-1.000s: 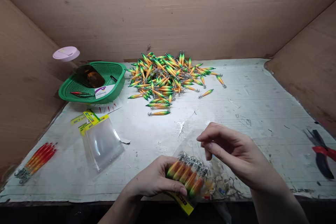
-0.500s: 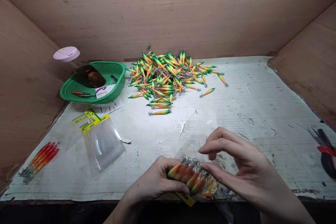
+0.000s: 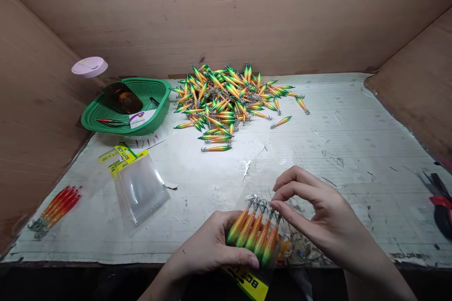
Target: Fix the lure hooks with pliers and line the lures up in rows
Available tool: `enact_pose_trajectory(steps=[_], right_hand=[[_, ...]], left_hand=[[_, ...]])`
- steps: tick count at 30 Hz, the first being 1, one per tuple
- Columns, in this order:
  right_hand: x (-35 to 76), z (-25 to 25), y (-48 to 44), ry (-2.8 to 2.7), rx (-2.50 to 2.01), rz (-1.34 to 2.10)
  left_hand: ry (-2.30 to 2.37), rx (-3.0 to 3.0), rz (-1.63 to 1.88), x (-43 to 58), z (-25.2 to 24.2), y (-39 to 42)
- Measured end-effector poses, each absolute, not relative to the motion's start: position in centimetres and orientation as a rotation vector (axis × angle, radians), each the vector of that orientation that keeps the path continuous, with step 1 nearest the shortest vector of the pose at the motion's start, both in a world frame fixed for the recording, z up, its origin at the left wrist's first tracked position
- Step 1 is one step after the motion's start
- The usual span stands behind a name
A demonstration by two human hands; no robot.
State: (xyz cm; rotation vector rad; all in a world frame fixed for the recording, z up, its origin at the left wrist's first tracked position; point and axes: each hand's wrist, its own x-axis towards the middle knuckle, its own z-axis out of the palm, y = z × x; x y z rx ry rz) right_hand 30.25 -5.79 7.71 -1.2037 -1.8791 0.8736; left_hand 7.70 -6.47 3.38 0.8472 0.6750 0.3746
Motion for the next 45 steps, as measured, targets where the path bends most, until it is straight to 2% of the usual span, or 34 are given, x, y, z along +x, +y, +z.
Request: enact_pose_trajectory(steps=[11,26,45], right_hand=[[30.7,6.3,-5.7,-1.839,-1.263,0.969],[30.1,7.6,-7.3,-2.08,-1.011,0.442],[30.2,7.5,-8.4,-2.076,-1.037,0.417]], left_hand=[[0.746,0.851,0.411,7.7,3.3,-7.3],[0.799,1.065,0.518,7.9,2.7,-7.2],[0.769,1.039,0.538,8.0,2.3,-7.7]])
